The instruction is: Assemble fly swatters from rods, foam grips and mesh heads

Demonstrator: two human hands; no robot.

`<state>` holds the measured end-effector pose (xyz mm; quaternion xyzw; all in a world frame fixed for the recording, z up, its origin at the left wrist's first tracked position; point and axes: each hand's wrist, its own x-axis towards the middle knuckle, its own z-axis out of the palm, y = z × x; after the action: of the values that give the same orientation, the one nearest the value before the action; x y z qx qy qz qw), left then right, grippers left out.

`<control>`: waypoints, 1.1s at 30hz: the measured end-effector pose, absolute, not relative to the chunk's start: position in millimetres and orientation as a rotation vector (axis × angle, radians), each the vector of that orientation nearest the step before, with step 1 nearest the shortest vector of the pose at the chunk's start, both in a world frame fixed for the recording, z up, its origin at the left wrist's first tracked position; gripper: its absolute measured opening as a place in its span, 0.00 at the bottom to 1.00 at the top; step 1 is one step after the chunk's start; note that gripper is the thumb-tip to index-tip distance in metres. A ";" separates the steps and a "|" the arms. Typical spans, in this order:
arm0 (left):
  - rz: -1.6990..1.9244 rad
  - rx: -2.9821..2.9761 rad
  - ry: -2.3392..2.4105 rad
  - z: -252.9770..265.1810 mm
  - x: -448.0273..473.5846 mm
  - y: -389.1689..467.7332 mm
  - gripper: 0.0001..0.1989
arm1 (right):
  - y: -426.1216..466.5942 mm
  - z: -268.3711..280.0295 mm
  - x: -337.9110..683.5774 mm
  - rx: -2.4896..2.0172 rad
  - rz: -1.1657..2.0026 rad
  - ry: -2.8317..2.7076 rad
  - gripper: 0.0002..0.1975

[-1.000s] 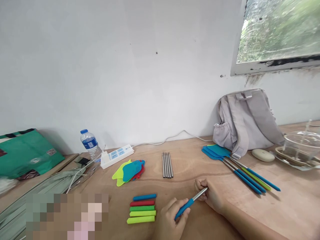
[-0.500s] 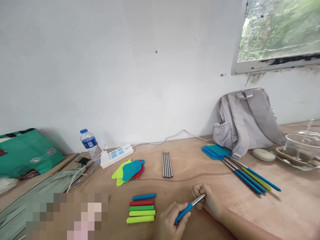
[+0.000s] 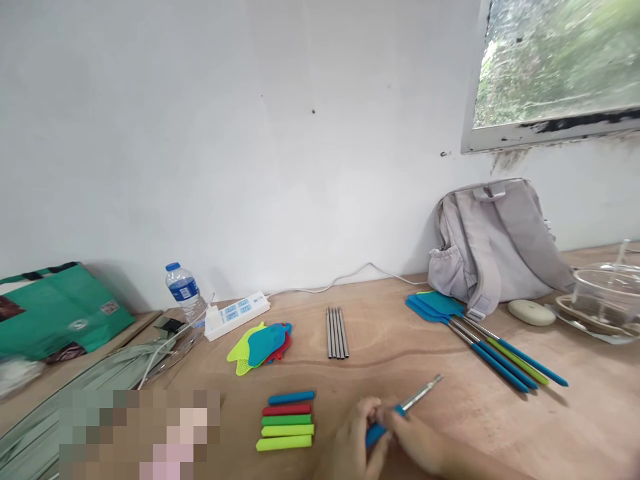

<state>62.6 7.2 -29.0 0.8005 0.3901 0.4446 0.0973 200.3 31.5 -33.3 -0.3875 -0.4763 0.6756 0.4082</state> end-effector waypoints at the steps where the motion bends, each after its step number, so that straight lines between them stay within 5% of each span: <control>1: 1.340 2.397 1.155 -29.1 64.6 5.1 0.14 | 27.5 -34.1 197.9 -0.985 1.735 -1.214 0.10; 7: 1.445 2.614 1.067 -7.4 40.3 22.3 0.21 | 37.7 -35.4 196.7 -0.878 1.849 -0.906 0.09; 11: 1.391 2.550 1.535 15.3 -13.1 70.5 0.16 | 56.5 -32.5 206.6 -0.857 1.774 -0.716 0.09; 19: 0.987 2.269 2.191 -26.6 -93.2 120.7 0.31 | 60.5 -26.5 207.8 -0.963 1.733 -0.767 0.13; 26: 0.803 2.248 2.323 -38.3 -102.2 122.7 0.24 | 61.1 -26.5 209.8 -0.886 1.812 -0.863 0.17; 33: 1.076 2.175 2.115 -30.9 -102.8 119.9 0.17 | 58.9 -21.8 214.3 -0.779 1.809 -1.030 0.20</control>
<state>-102.8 119.9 -30.9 0.6753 0.6564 0.3341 -0.0387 214.3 58.9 -21.8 -0.3143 -0.4153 0.7296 0.4433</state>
